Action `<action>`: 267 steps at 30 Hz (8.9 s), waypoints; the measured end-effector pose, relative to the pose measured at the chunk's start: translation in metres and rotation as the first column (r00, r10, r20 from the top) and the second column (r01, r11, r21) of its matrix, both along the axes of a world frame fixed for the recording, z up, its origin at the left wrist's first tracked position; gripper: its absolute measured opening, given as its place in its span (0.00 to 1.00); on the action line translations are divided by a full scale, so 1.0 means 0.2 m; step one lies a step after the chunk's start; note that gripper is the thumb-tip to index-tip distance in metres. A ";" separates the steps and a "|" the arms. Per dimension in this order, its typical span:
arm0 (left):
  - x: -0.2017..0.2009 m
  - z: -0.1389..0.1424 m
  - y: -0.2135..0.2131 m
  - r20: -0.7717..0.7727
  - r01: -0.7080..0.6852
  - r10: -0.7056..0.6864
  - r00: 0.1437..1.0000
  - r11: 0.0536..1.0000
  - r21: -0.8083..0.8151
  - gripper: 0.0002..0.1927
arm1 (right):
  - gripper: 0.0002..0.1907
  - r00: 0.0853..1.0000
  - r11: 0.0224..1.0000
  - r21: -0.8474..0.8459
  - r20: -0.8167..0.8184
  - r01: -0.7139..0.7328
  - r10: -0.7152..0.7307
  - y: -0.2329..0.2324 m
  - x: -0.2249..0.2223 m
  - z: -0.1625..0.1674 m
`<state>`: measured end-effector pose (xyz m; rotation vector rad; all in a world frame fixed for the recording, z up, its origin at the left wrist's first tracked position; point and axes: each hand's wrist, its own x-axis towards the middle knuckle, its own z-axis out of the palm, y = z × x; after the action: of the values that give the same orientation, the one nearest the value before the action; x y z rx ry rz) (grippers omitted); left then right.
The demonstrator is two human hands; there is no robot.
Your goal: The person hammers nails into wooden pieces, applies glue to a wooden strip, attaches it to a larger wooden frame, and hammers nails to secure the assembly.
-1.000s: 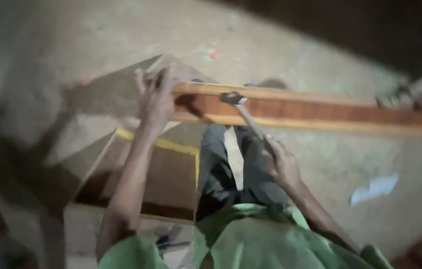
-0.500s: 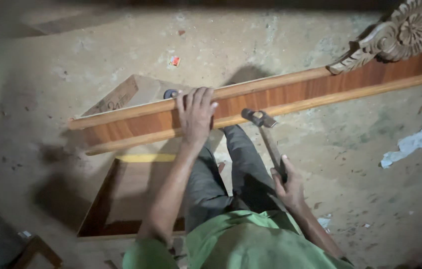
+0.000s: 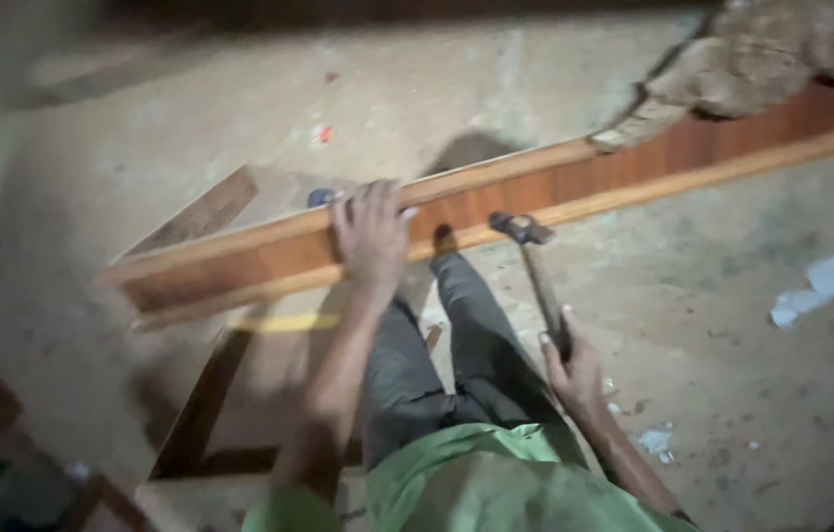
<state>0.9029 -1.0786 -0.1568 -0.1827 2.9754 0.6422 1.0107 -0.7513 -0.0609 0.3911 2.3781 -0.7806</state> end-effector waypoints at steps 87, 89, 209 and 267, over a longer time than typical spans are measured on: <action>-0.11 -0.06 0.01 -0.171 -0.025 0.043 0.984 0.994 0.106 0.15 | 0.19 0.780 0.903 0.008 -0.501 -0.430 0.376 -0.12 -0.40 -0.02; -0.12 -0.06 0.01 -0.183 -0.032 0.047 0.982 0.996 0.087 0.16 | 0.12 0.794 0.921 -0.011 -0.511 -0.388 0.328 -0.06 -0.39 0.02; 0.16 -0.04 -0.43 -0.306 -0.170 0.185 0.934 0.983 0.076 0.21 | 0.22 0.674 0.771 -0.133 -0.591 -0.623 0.443 -0.58 -0.38 -0.18; 0.15 -0.25 -0.38 -0.061 -0.152 0.162 0.985 0.979 0.139 0.21 | 0.30 0.677 0.797 0.152 -0.451 -0.585 0.582 -0.52 -0.43 -0.06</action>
<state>0.9332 -1.1546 -0.2067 -0.3955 2.9930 0.8815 0.9245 -0.8546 -0.0720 -0.6421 2.7017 -0.6099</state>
